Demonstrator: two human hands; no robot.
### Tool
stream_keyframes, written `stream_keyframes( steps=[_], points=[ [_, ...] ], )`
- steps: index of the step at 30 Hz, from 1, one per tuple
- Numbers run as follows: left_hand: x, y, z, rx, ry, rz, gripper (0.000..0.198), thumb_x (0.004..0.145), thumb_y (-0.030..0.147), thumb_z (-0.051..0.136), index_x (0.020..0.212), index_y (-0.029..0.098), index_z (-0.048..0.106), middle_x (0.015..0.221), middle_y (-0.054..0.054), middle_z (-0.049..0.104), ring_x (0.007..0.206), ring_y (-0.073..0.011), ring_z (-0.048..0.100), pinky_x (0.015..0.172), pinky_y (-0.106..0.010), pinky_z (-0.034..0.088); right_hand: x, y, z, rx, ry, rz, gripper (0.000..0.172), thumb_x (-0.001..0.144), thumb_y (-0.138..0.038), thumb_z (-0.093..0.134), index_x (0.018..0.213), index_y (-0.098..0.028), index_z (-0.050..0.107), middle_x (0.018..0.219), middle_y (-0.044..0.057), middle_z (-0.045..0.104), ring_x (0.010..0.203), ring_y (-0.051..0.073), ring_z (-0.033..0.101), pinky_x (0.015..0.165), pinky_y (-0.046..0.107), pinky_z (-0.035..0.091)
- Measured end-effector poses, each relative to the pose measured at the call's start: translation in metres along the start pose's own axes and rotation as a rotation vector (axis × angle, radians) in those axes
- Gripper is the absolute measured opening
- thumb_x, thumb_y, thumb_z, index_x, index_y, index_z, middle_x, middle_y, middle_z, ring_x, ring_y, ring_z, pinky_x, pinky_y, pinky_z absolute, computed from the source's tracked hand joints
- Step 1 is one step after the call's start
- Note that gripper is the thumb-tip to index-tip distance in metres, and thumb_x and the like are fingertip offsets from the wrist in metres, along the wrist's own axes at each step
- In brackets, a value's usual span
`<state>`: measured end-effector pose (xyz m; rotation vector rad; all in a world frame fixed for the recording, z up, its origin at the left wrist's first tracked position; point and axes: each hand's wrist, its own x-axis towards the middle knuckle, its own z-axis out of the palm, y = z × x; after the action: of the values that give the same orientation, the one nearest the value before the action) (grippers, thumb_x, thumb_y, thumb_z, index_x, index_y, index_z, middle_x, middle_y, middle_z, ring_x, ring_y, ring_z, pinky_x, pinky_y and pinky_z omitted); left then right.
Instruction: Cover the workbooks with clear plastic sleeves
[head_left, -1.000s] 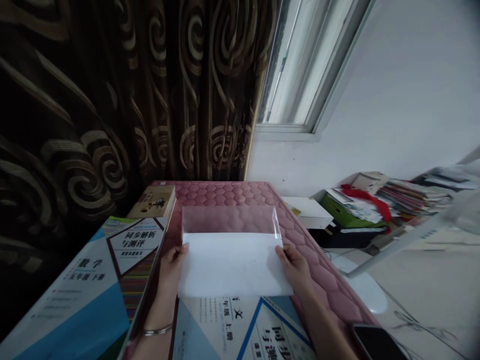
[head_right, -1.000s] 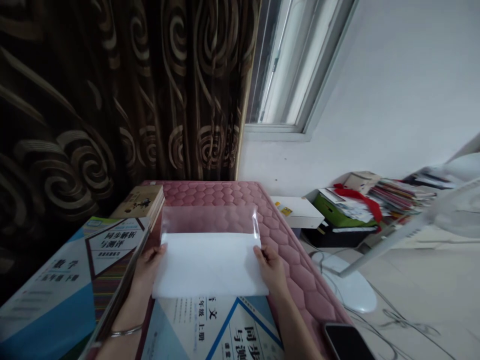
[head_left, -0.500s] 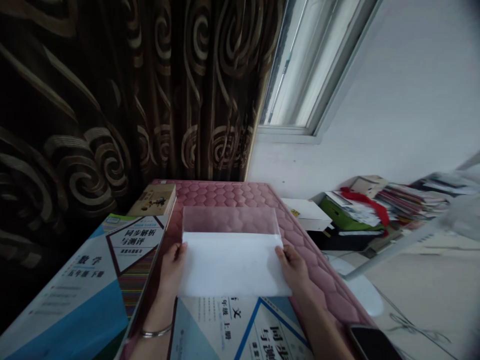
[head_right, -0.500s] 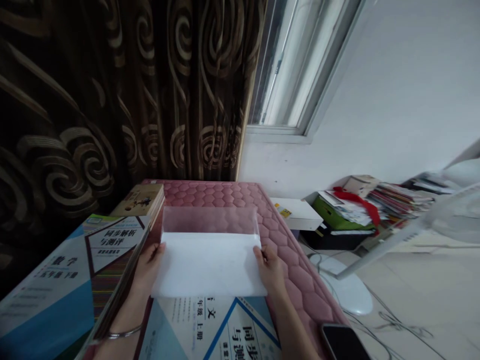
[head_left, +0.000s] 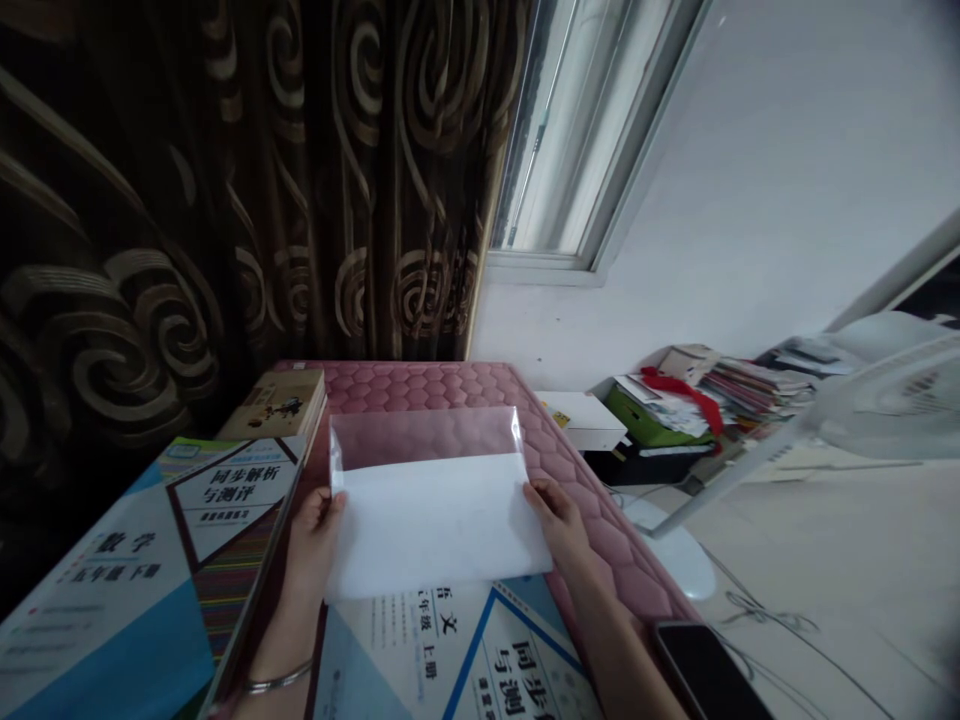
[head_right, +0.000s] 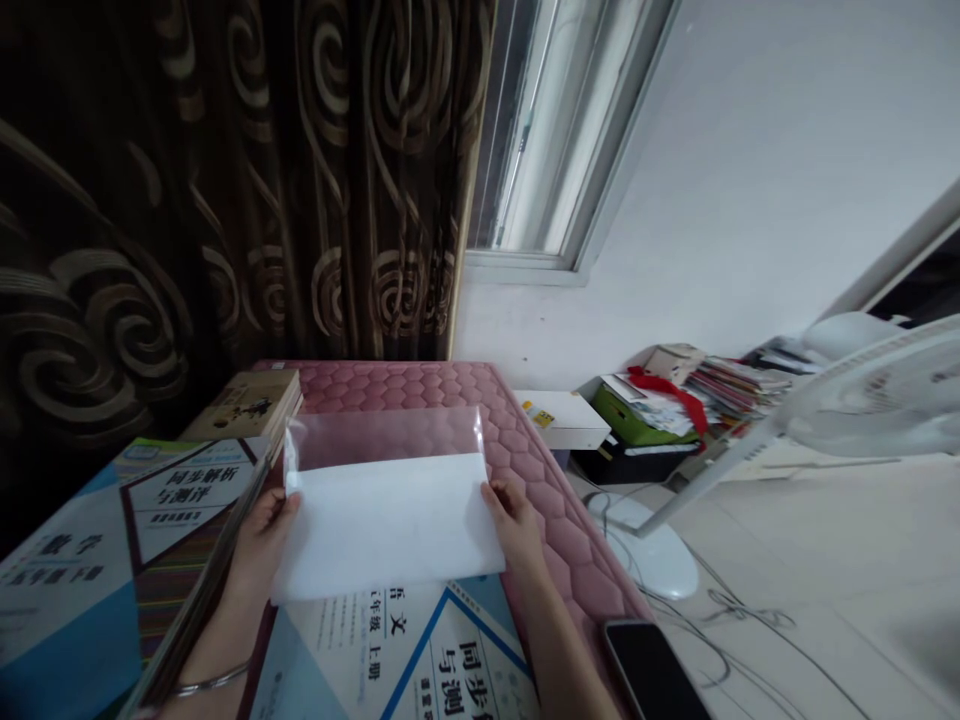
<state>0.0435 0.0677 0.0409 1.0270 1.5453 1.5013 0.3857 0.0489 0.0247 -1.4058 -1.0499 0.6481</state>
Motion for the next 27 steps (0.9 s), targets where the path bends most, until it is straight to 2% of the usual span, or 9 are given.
stream_keyframes(
  steps=[3,7,12,16,19,24,27],
  points=[
    [0.001,-0.003,-0.002,-0.007,-0.081,0.042,0.03,0.066,0.049,0.069,0.075,0.021,0.06,0.062,0.004,0.059,0.058,-0.0123,0.049,0.054,-0.023,0.039,0.0,0.0,0.001,0.006,-0.021,0.009,0.049,0.066,-0.068,0.068,0.069,-0.019,0.061,0.061,0.0,0.059,0.055,0.015,0.05,0.05,0.027,0.04],
    [-0.001,0.002,-0.002,0.01,-0.053,0.035,0.033,0.065,0.05,0.07,0.071,0.021,0.058,0.058,0.004,0.057,0.056,-0.0121,0.048,0.052,-0.023,0.038,0.0,-0.003,0.005,-0.028,0.021,-0.015,0.054,0.064,-0.072,0.065,0.066,-0.019,0.061,0.059,0.001,0.059,0.054,0.015,0.049,0.049,0.027,0.039],
    [-0.007,0.012,-0.001,0.027,-0.044,0.02,0.038,0.064,0.057,0.068,0.067,0.021,0.055,0.055,0.005,0.055,0.052,-0.0119,0.047,0.049,-0.023,0.036,-0.004,-0.017,0.009,-0.195,0.068,-0.093,0.053,0.071,-0.073,0.055,0.065,-0.021,0.059,0.059,0.002,0.058,0.056,0.018,0.052,0.053,0.03,0.042],
    [-0.007,0.015,-0.002,0.069,-0.049,0.006,0.044,0.063,0.062,0.067,0.073,0.02,0.06,0.06,0.002,0.059,0.057,-0.0144,0.052,0.051,-0.024,0.039,-0.009,-0.026,0.011,-0.284,0.11,-0.123,0.05,0.075,-0.072,0.047,0.066,-0.024,0.055,0.061,0.003,0.06,0.058,0.02,0.054,0.055,0.031,0.044],
    [-0.007,0.014,-0.003,0.063,-0.087,-0.007,0.046,0.063,0.062,0.068,0.079,0.019,0.064,0.065,0.0,0.063,0.059,-0.0154,0.054,0.053,-0.025,0.041,-0.011,-0.026,0.011,-0.268,0.131,-0.129,0.046,0.076,-0.07,0.047,0.069,-0.024,0.054,0.064,0.004,0.061,0.06,0.021,0.054,0.056,0.032,0.044],
    [-0.005,0.005,-0.003,0.086,-0.067,0.083,0.039,0.068,0.058,0.066,0.066,0.02,0.059,0.059,0.003,0.057,0.057,-0.0129,0.05,0.053,-0.023,0.039,-0.012,-0.02,0.006,-0.146,0.098,-0.073,0.042,0.073,-0.068,0.056,0.066,-0.026,0.055,0.059,0.001,0.055,0.055,0.02,0.049,0.051,0.032,0.04],
    [-0.005,0.004,-0.003,0.107,-0.046,0.115,0.039,0.07,0.058,0.063,0.065,0.02,0.058,0.058,0.003,0.056,0.057,-0.0132,0.05,0.053,-0.023,0.038,-0.012,-0.016,0.003,-0.104,0.065,-0.038,0.044,0.071,-0.07,0.058,0.063,-0.027,0.054,0.054,-0.001,0.051,0.051,0.019,0.045,0.047,0.032,0.036]
  ],
)
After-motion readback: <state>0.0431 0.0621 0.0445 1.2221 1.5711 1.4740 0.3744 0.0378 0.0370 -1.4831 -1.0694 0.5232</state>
